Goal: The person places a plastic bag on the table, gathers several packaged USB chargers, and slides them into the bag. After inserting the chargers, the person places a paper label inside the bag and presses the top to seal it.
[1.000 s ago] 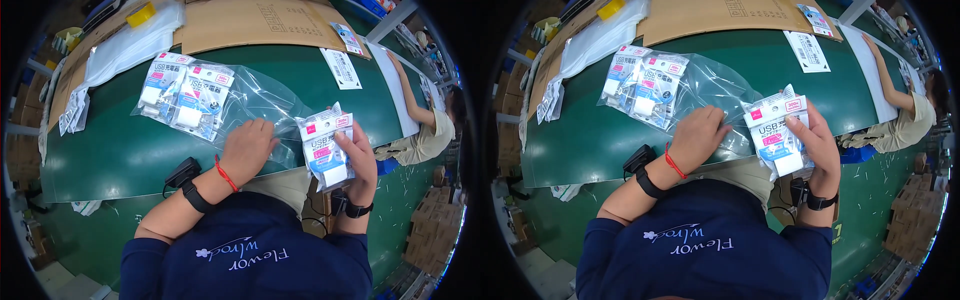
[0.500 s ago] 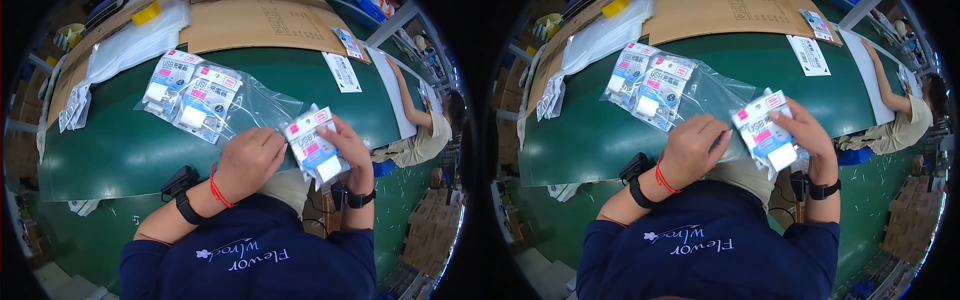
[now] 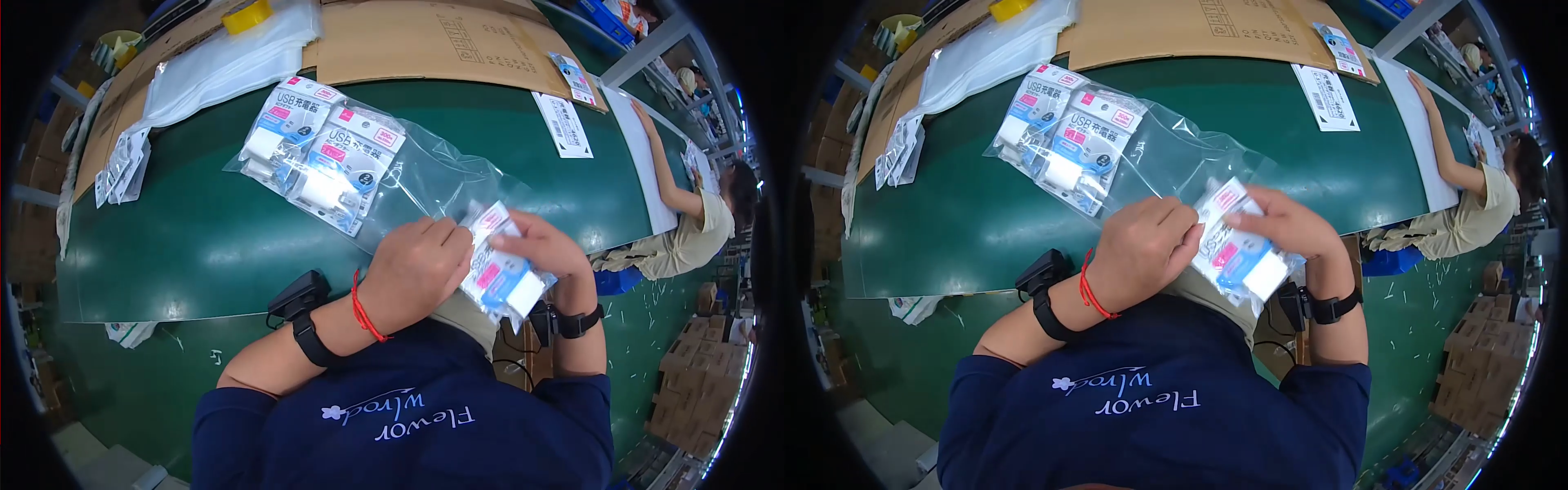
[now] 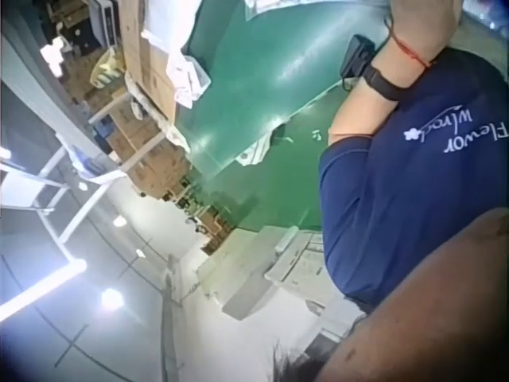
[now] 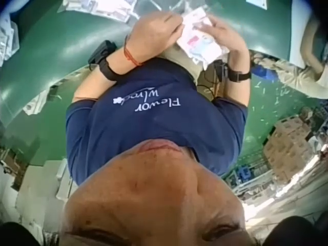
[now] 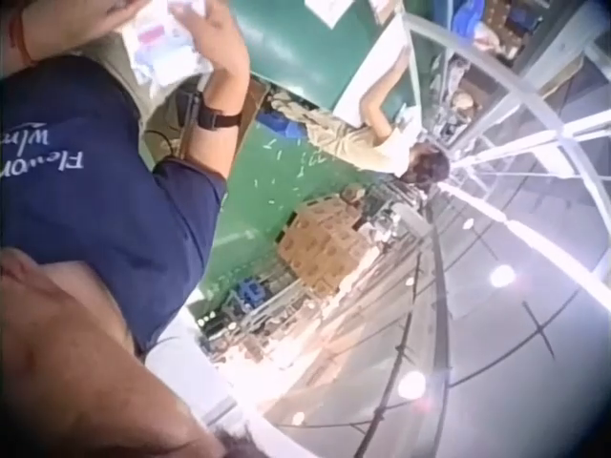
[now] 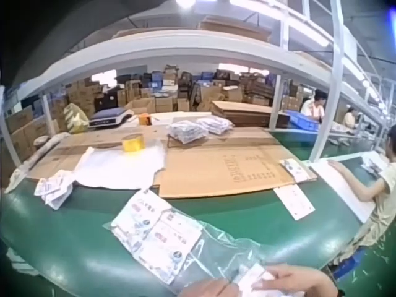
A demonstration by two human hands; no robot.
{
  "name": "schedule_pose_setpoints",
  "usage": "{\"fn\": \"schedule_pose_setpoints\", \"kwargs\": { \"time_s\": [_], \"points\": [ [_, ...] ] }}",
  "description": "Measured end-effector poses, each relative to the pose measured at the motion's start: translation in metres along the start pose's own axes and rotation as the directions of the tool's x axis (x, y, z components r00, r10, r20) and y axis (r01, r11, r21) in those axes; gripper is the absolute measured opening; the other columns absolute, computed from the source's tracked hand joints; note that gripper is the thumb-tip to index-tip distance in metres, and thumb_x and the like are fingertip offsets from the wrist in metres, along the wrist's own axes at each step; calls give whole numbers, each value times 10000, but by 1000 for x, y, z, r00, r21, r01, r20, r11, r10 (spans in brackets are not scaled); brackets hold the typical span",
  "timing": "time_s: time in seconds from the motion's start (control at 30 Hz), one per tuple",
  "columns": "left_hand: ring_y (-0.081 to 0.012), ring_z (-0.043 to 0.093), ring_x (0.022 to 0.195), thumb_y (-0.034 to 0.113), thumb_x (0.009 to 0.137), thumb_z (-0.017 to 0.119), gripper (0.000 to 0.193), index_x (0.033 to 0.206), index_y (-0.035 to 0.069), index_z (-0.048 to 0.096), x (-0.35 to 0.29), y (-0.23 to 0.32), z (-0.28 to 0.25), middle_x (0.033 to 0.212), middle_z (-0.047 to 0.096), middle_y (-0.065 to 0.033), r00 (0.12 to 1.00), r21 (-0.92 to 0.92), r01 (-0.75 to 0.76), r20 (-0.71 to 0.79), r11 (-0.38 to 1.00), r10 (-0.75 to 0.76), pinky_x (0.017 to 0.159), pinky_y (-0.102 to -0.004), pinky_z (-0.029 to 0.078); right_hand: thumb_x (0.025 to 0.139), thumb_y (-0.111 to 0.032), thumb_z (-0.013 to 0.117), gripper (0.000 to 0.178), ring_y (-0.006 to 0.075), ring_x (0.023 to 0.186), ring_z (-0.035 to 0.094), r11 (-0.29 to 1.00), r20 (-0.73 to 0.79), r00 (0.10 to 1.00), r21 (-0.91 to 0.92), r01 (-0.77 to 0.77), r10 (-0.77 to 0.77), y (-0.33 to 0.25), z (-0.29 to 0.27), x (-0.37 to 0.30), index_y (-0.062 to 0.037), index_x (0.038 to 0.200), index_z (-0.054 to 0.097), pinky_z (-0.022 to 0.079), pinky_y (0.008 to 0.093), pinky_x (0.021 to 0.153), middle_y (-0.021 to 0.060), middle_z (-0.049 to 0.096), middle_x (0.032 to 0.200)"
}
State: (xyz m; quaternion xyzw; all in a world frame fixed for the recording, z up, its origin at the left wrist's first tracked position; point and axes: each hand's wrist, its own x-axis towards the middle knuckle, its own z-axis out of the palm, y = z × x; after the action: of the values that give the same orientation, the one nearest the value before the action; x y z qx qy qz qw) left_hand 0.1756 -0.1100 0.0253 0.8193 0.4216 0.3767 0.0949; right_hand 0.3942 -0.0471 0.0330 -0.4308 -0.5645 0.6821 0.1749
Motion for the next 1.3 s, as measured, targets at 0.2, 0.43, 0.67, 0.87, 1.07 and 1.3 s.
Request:
{"fn": "schedule_pose_setpoints", "kwargs": {
  "time_s": [0.2, 0.43, 0.67, 0.87, 1.07, 1.3],
  "points": [
    [-241, 547, 646, 77, 734, 639, 146, 745, 48, 497, -4, 0, 0, 700, 491, -82, 999, -4, -44, -20, 999, 44, 565, -350, 447, 908, -185, 620, 517, 121, 1018, 568, 983, 46, 999, 182, -21, 13, 9, 19, 27, -18, 1357, 427, 468, 276, 881, 50, 600, 1154],
    [-247, 535, 618, 64, 717, 628, 135, 726, 44, 495, -4, 5, -2, 696, 473, -86, 993, 10, -99, -64, 995, 99, 540, -347, 438, 939, -172, 577, 482, 125, 1073, 534, 969, 198, 954, -60, 239, -223, 2, 29, 62, -30, 1371, 415, 439, 283, 923, 63, 580, 1181],
    [-202, 545, 668, 96, 697, 574, 99, 764, 48, 519, -11, 17, 1, 728, 488, -58, 993, -7, -113, -21, 994, 113, 572, -313, 448, 950, -166, 562, 454, 115, 1066, 520, 840, -255, 950, 462, 284, -180, 7, 92, 90, -35, 1362, 424, 430, 274, 916, 65, 563, 1198],
    [-188, 536, 688, 91, 698, 577, 184, 871, 31, 574, -10, 12, -11, 749, 500, -46, 984, -45, -168, -68, 985, 164, 585, -295, 444, 947, -186, 569, 322, 116, 908, 585, 905, -346, 921, 309, 291, -178, 11, 92, 61, 6, 1202, 534, 498, 270, 765, 66, 606, 1093],
    [-192, 534, 699, 99, 699, 578, 217, 901, 20, 589, -14, 9, -7, 762, 509, -54, 986, -90, -166, -2, 982, 166, 601, -291, 440, 938, -203, 585, 225, 103, 726, 589, 991, -161, 984, 125, -51, 71, 5, 65, 50, 14, 994, 607, 489, 239, 635, 56, 639, 881],
    [-192, 559, 737, 111, 726, 569, 181, 886, 26, 565, -12, 17, -6, 797, 538, -56, 981, -124, -192, 10, 974, 195, 653, -293, 463, 919, -196, 612, 202, 76, 638, 572, 827, -333, 935, 488, 280, -119, 6, 97, 74, 3, 948, 625, 430, 182, 546, 53, 640, 775]
  ]
}}
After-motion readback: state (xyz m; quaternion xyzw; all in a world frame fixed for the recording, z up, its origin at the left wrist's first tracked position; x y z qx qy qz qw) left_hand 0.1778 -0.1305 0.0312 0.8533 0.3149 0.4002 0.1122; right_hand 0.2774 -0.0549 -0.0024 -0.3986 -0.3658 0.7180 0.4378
